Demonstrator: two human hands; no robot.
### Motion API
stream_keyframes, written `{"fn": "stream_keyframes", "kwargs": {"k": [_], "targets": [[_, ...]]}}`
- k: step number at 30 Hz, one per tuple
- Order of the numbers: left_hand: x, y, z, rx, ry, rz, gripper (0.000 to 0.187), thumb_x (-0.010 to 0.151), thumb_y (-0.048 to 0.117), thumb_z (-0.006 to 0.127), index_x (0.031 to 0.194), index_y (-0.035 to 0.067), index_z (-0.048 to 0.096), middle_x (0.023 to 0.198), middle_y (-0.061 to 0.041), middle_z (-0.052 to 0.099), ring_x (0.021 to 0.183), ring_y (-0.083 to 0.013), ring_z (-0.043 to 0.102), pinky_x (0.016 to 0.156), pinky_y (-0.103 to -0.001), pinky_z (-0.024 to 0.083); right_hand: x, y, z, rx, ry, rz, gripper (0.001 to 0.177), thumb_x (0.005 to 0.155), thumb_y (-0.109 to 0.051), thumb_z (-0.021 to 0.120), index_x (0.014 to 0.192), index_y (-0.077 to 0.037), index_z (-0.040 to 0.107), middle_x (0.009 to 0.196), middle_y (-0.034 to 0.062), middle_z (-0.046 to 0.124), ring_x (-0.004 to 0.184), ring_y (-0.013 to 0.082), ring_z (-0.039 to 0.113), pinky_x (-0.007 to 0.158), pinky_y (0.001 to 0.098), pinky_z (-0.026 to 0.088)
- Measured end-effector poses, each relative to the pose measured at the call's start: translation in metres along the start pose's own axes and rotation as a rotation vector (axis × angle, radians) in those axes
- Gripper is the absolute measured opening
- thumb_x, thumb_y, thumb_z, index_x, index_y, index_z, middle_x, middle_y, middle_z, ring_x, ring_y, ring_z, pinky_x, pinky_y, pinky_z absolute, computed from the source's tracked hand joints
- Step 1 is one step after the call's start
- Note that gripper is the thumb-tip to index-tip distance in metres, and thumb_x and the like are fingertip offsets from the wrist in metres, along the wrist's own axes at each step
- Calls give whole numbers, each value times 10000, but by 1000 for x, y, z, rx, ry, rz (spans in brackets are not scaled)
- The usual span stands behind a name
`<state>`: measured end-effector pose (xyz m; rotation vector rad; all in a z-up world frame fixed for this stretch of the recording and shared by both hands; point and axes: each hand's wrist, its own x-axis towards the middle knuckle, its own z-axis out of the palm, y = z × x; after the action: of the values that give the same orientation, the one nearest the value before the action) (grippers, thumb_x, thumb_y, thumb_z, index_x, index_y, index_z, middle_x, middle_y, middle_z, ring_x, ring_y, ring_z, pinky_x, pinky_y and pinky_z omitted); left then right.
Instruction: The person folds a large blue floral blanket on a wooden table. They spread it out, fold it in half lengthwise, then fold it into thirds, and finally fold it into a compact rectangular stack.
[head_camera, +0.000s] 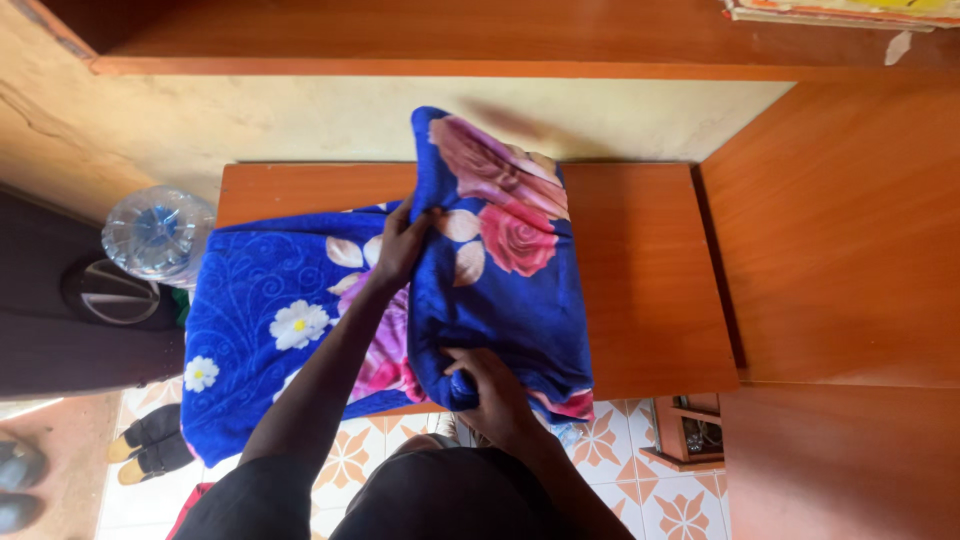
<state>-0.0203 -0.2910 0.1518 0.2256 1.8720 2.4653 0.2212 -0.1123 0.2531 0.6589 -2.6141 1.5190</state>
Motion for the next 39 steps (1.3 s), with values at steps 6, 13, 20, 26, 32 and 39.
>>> {"fn": "stream_keyframes", "kwargs": {"k": [6, 13, 20, 26, 32, 39], "targets": [[-33, -23, -89, 33, 200, -77, 274, 982, 136, 637, 1238, 43, 671, 967, 14, 681, 805, -59, 600, 688, -240, 498, -3, 1, 63, 29, -19, -28, 474, 711, -5, 809, 1150, -46, 636, 1354, 168, 653, 1254, 391, 610, 1062, 456, 475], [-94, -102, -146, 508, 485, -213, 490, 934, 369, 741, 1202, -26, 627, 1039, -143, 718, 932, -243, 685, 808, -372, 545, -27, 27, 87, 123, -283, -71, 567, 821, -188, 836, 1307, -9, 605, 1348, 212, 614, 1272, 423, 557, 1068, 492, 420], [-163, -101, -99, 1065, 671, -112, 768, 894, 559, 733, 1286, -71, 537, 1076, -331, 692, 965, -505, 676, 798, -542, 525, -40, 108, 31, -320, 268, -57, 548, 907, -268, 782, 1343, 7, 595, 1423, 195, 558, 1356, 389, 508, 1141, 502, 388], [-181, -53, -54, 920, 672, 78, 389, 1013, 346, 641, 1168, -5, 576, 932, -255, 704, 845, -461, 699, 729, -532, 514, -68, 146, -2, -379, 155, 42, 468, 851, -188, 763, 1270, -32, 624, 1407, 202, 576, 1316, 400, 518, 1087, 496, 398], [-186, -40, -53, 963, 852, 22, 336, 1018, 279, 669, 1213, 18, 584, 1107, -242, 684, 1022, -427, 655, 863, -527, 506, -104, 159, 8, -305, 563, 351, 334, 948, -8, 612, 1279, -53, 625, 1295, 170, 643, 1249, 354, 594, 1059, 477, 474], [-177, -60, -4, 1433, 413, 212, 714, 945, 397, 659, 1532, 75, 412, 1539, -240, 414, 1426, -453, 374, 1141, -664, 280, -120, 152, 6, -393, 511, 325, 466, 824, 15, 672, 1282, 15, 584, 1275, 225, 626, 1190, 430, 582, 1009, 528, 448]]}}
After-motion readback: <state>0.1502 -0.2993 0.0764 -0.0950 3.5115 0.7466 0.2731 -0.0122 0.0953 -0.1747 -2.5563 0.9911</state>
